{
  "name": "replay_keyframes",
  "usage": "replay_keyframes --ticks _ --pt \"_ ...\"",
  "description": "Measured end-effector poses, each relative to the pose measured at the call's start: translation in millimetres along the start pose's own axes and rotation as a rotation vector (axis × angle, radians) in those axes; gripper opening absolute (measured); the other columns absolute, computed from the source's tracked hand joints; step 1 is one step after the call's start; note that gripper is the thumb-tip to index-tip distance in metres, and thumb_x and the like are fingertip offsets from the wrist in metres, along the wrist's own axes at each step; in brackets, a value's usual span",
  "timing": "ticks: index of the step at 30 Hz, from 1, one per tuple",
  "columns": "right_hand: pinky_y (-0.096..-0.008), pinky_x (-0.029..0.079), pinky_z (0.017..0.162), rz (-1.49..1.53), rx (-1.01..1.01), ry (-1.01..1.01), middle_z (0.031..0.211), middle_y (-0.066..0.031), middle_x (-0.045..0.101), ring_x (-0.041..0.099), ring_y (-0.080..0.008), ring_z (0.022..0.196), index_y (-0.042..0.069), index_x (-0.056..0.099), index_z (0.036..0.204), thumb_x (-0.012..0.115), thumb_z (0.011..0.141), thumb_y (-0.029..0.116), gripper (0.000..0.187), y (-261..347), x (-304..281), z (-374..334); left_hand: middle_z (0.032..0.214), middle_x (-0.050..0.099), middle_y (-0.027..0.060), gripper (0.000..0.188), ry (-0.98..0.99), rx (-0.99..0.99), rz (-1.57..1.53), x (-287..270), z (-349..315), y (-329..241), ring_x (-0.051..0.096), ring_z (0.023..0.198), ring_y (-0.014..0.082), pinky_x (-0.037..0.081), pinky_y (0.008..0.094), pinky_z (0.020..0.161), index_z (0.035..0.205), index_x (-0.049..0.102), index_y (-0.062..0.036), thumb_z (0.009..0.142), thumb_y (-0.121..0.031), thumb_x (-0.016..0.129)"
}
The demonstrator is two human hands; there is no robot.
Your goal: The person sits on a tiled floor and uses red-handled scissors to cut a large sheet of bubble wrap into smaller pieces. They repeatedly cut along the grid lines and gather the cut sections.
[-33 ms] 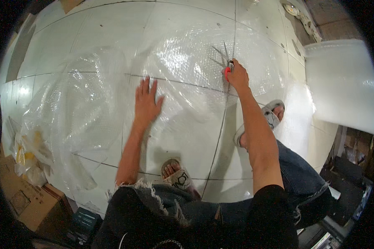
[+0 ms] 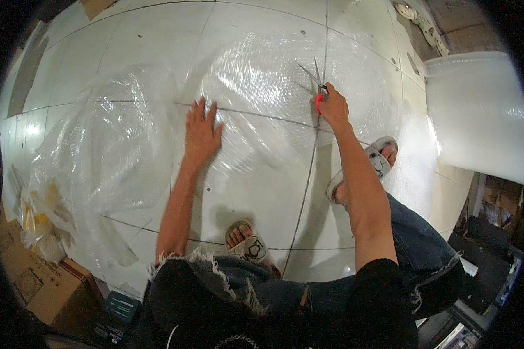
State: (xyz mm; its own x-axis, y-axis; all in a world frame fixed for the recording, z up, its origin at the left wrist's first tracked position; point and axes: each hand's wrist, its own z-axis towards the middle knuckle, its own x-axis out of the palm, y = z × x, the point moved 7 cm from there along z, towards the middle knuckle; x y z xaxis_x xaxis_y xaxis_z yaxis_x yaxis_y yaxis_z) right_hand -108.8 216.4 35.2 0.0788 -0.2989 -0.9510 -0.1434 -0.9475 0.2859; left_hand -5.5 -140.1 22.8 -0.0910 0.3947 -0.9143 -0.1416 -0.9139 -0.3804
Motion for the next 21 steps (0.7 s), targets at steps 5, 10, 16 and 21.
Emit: replay_keyframes --ticks 5,10,16,21 --pt "-0.0365 0.052 0.079 0.332 0.055 -0.042 0.1 -0.017 0.066 0.065 -0.0265 0.088 0.003 0.051 0.131 0.077 0.076 0.038 0.07 32.3 -7.5 -73.4 0.147 0.035 0.017 0.051 0.16 0.254 -0.134 8.5 21.1 -20.9 0.026 0.139 0.0368 0.019 0.0498 0.114 0.137 0.045 -0.0078 0.09 -0.023 0.056" --pt "-0.0243 0.05 0.053 1.16 0.432 0.379 0.078 -0.0045 0.061 0.061 -0.0115 0.064 -0.001 0.057 0.113 0.068 0.088 0.029 0.041 67.9 47.5 -218.5 0.144 0.04 0.0127 0.051 0.125 0.334 -0.127 29.0 9.6 -36.1 0.03 0.138 0.0348 0.022 0.05 0.113 0.133 0.05 -0.0099 0.086 -0.026 0.061" --pt "-0.0217 0.043 0.046 1.357 0.611 0.495 0.073 -0.0013 0.059 0.059 -0.0094 0.058 0.004 0.062 0.106 0.069 0.086 0.038 0.04 61.3 93.7 -309.4 0.133 0.052 0.0096 0.045 0.208 0.629 -0.42 22.0 -4.0 -94.2 0.044 0.127 0.032 0.035 0.0437 0.107 0.122 0.058 -0.0094 0.081 -0.023 0.069" --pt "-0.0205 0.037 0.042 1.248 0.623 0.476 0.064 0.0009 0.054 0.054 -0.0074 0.052 0.006 0.064 0.093 0.066 0.088 0.037 0.032 54.1 95.9 -294.3 0.114 0.059 0.009 0.025 0.093 0.695 -0.36 35.4 -13.8 -107.6 0.053 0.112 0.0294 0.043 0.0403 0.094 0.102 0.061 -0.0066 0.08 -0.017 0.068"
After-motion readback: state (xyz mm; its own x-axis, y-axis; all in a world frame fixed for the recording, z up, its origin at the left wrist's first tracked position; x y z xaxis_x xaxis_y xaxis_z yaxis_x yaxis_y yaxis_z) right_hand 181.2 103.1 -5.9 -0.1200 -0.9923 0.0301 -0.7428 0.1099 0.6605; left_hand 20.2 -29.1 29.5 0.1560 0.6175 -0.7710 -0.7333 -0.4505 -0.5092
